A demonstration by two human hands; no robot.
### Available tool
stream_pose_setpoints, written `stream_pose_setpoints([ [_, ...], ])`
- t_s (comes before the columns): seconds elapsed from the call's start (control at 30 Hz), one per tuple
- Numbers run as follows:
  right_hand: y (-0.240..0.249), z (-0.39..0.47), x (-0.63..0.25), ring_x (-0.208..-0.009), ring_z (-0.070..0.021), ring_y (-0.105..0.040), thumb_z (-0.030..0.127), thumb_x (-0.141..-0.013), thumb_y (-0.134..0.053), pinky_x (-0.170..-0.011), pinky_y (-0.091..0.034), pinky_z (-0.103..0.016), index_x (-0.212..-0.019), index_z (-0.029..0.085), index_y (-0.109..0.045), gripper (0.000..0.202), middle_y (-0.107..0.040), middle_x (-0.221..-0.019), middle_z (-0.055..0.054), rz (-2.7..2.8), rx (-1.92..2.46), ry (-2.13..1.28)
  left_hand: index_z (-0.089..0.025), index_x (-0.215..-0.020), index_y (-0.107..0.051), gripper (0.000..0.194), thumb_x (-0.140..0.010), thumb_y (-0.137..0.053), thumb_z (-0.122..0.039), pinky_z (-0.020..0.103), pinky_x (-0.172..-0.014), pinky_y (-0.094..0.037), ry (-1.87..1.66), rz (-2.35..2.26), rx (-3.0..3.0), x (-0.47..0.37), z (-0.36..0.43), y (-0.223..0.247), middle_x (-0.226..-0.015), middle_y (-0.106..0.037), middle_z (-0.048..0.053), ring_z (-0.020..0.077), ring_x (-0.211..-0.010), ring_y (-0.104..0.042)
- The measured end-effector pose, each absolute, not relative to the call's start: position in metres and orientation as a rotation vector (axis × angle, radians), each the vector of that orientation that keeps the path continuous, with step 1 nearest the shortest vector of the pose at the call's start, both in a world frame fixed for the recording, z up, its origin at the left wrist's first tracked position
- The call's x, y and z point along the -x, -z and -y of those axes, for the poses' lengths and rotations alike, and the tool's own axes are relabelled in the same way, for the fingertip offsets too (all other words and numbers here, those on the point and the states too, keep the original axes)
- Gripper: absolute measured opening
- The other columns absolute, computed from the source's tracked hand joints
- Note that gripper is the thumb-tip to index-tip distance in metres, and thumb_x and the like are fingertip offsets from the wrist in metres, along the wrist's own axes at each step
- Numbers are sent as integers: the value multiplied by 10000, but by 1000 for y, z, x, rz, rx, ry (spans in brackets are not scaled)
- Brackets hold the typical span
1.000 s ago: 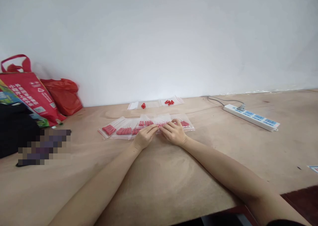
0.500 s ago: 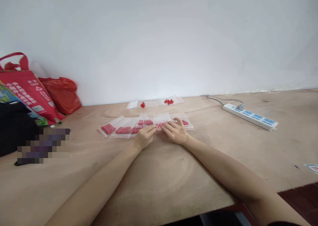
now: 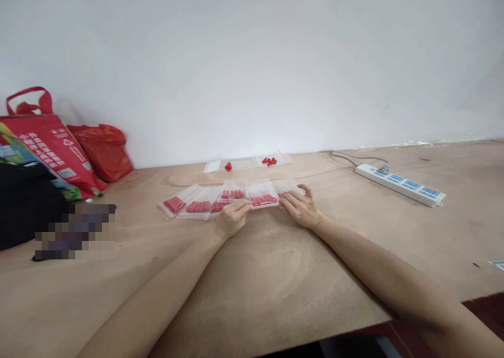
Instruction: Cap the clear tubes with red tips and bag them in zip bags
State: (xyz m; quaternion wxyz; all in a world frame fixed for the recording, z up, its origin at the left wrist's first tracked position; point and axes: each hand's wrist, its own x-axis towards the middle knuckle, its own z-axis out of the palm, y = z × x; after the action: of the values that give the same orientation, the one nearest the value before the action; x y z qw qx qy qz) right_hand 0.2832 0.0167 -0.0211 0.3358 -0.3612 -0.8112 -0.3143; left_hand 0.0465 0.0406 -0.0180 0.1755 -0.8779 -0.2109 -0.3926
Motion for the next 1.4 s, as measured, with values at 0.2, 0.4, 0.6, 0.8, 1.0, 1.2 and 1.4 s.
stream_pose_setpoints([
  [0.2,22,-20,-295,-644,-102,-489,168,-877,-374,-905,-204,-337,-671,202,-542,268,-587,-648,17,2090,996,942,-183,-868,-618,217,-855,-407,-134,292,-760,-506,1101,590,2511,-55,-36,15,-855,-666,34,151,-850,-604],
  [0.4,24,-31,-349,-675,-129,-506,230,-872,-413,-860,-232,-355,-709,211,-577,232,-623,-703,-9,2036,1173,870,-207,-1021,-583,228,-806,-523,-254,462,-858,-394,974,920,2399,-49,-37,11,-1011,-636,58,254,-979,-531],
  [0.6,20,-25,-365,-864,-191,-523,466,-776,-513,-796,-301,-350,-833,195,-620,297,-623,-916,-74,2206,1230,561,-220,-1093,-548,409,-752,-540,-445,567,-910,-269,899,1174,2306,-24,-49,7,-1104,-574,119,316,-1070,-464],
  [0.8,13,-22,-300,-1105,-267,-399,591,-771,-397,-881,-281,-426,-1235,254,-441,575,-431,-1254,-117,2248,1425,385,-304,-1267,-389,569,-763,-440,-564,574,-950,-192,481,1518,2461,-12,-50,2,-1326,-377,95,329,-1228,-282],
  [1.0,17,-28,-293,-1167,-251,-350,460,-873,-239,-863,-290,-502,-1212,376,-435,401,-405,-1291,-65,2407,1631,222,-348,-1285,-348,520,-808,-350,-558,494,-968,-217,247,1680,2546,-23,-37,2,-1386,-286,65,289,-1247,-270],
  [1.2,26,-32,-341,-1156,-245,-368,413,-873,-274,-877,-287,-497,-1146,353,-513,368,-429,-1281,-49,2360,1660,262,-351,-1276,-365,494,-823,-327,-543,543,-952,-199,247,1710,2550,-37,-28,5,-1393,-273,64,332,-1246,-255],
  [1.4,29,-26,-344,-1186,-269,-337,417,-846,-349,-954,-177,-536,-1234,266,-437,425,-438,-1270,-90,2197,1523,414,-276,-1276,-388,477,-830,-398,-445,569,-957,-190,511,1576,2446,-34,-25,8,-1343,-344,117,327,-1248,-250],
])
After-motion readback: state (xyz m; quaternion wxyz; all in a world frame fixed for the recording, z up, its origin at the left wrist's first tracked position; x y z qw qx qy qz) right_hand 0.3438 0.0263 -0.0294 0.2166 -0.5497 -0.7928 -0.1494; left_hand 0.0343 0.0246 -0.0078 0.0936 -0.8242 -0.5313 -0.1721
